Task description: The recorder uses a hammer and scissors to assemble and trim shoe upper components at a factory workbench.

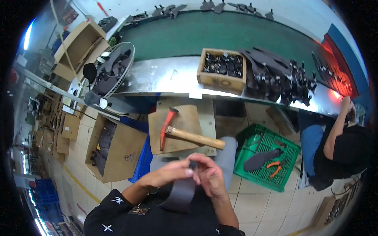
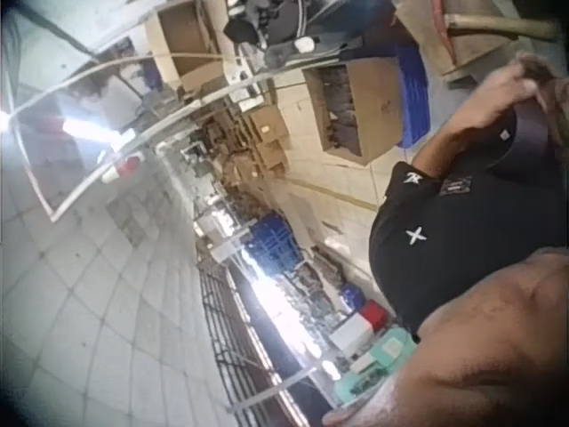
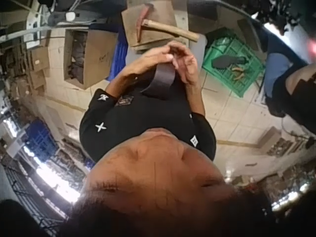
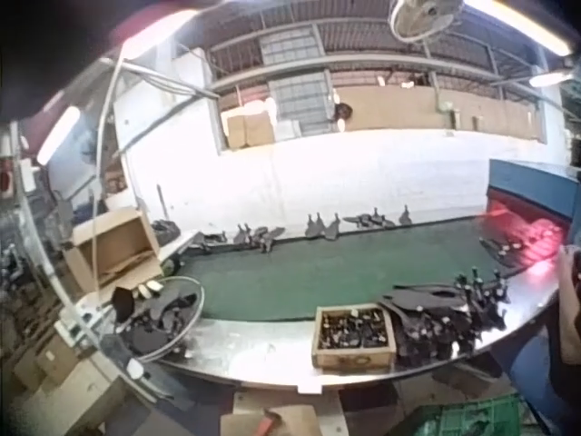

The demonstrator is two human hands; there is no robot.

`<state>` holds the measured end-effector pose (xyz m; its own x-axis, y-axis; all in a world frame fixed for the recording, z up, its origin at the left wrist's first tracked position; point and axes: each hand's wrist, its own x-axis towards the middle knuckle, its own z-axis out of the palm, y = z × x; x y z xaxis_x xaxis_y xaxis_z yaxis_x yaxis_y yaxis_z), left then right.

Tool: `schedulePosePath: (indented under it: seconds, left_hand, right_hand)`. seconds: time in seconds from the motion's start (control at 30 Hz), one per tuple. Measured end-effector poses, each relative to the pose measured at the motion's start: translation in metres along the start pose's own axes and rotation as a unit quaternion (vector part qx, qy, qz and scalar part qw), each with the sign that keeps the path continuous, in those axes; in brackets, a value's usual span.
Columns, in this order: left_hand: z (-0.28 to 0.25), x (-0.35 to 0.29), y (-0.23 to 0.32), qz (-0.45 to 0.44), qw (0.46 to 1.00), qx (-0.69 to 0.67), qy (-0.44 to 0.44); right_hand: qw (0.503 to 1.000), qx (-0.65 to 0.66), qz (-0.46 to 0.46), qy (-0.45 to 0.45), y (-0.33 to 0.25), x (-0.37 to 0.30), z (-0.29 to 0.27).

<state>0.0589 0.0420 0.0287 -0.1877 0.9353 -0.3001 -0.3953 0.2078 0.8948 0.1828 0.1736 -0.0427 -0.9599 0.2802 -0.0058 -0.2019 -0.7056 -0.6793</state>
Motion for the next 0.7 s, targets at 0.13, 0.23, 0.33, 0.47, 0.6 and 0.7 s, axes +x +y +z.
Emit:
schedulePosePath:
  seconds: [0.13, 0.23, 0.33, 0.47, 0.6, 0.7]
  left_hand:
    - [-0.078, -0.018, 0.044, 0.219, 0.885, 0.255, 0.321]
    - [-0.146, -0.042, 0.101, 0.342, 0.716, 0.171, 0.585]
    - [-0.259, -0.091, 0.131, 0.411, 0.552, 0.306, 0.659]
    - [-0.332, -0.128, 0.107, 0.227, 0.46, 0.423, 0.747]
    - [-0.27, -0.102, 0.083, 0.243, 0.528, 0.402, 0.707]
    - [-0.215, -0.077, 0.065, 0.254, 0.618, 0.388, 0.635]
  right_hand:
    - [0.988, -0.092, -0.095, 0.076, -0.016, 0.011, -0.021]
    - [0.977, -0.146, -0.1, 0.118, -0.036, 0.014, -0.05]
    - [0.959, -0.196, -0.112, 0.171, -0.061, 0.028, -0.059]
    - [0.801, -0.487, -0.254, 0.237, -0.117, 0.079, -0.081]
    - [0.342, -0.754, -0.41, 0.382, -0.225, 0.16, -0.115]
    - [0.404, -0.804, -0.225, 0.374, -0.271, 0.186, -0.132]
